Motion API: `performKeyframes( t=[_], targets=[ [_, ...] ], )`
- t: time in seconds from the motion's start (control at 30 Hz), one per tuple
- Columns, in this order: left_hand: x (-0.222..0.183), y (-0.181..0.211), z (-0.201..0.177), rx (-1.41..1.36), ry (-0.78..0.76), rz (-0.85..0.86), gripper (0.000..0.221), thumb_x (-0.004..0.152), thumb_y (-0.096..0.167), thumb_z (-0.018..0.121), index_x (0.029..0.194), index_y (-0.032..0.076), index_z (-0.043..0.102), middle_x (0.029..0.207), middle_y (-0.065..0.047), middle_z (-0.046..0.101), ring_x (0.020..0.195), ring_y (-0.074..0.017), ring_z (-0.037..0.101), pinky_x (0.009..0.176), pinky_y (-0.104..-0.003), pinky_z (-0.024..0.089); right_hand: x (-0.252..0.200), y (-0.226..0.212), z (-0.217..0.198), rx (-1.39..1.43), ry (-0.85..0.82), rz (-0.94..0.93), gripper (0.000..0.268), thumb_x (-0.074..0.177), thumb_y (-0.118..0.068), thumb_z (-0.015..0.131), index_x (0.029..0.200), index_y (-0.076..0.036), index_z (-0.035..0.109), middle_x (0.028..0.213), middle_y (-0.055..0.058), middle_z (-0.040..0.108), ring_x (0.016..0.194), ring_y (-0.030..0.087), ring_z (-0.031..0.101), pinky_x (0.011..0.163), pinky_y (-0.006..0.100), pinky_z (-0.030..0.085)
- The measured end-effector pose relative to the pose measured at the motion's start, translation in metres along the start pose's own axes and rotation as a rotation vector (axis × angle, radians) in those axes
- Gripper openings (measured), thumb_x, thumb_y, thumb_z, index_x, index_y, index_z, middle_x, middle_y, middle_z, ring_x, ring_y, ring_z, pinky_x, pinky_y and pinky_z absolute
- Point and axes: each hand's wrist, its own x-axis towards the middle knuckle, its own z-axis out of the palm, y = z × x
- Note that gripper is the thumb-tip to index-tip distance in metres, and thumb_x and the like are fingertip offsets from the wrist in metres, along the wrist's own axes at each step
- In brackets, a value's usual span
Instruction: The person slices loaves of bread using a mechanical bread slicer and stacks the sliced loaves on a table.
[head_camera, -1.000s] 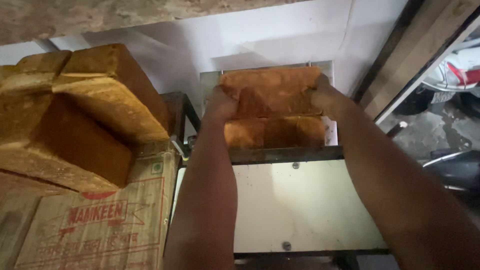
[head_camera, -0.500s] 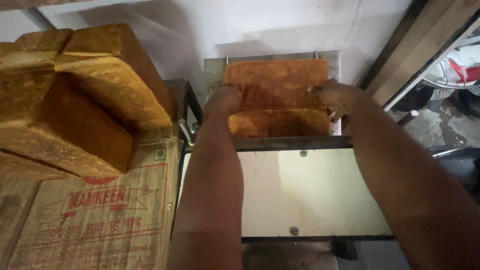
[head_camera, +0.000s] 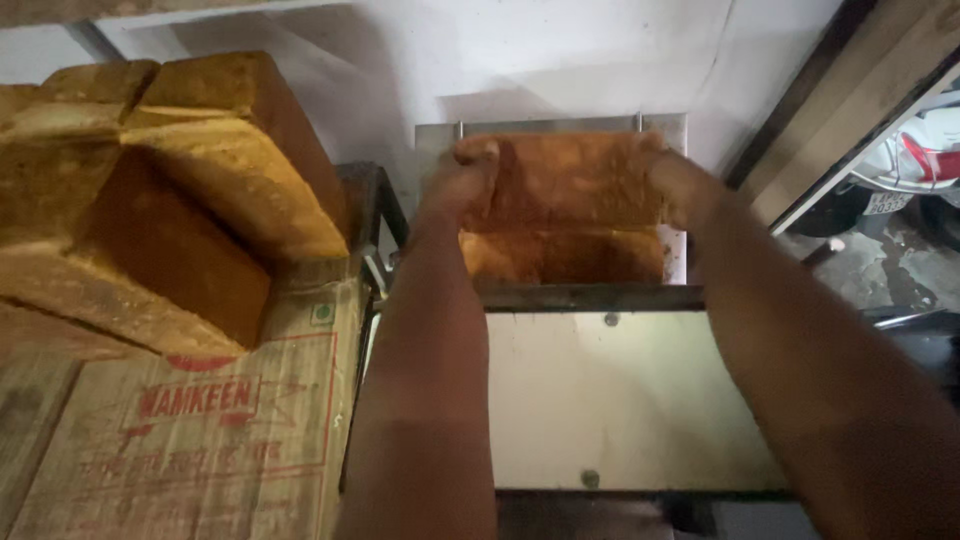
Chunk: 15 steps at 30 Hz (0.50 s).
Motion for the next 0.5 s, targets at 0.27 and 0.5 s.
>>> performKeyframes(
  t=[0.27,0.5],
  targets=[
    [0.025,0.002,-0.007,0.018,-0.267,-0.194,0.087,0.087,0.074,0.052,0.148,0.012,0.049,0.143,-0.026,0.062,0.133,-0.0438,0.062,0.107,-0.057,0.051,0.028,-0.001,0.000,0.098,0.001,0.091,0.061,0.102,-0.055,0.047,0.152,-0.021,0.045,0.158,0.013,0.044,0.145,0.028,0.043,0.121,0.045,0.034],
    [0.005,0.005,-0.005,0.078,0.008,-0.008,0.094,0.085,0.063,0.070,0.152,0.011,0.031,0.151,-0.020,0.047,0.137,-0.0415,0.049,0.110,-0.056,0.040,0.010,-0.004,-0.001,-0.182,0.129,-0.082,0.084,0.097,-0.046,0.068,0.162,-0.012,0.028,0.164,0.022,0.033,0.147,0.040,0.034,0.117,0.057,0.030]
  ],
)
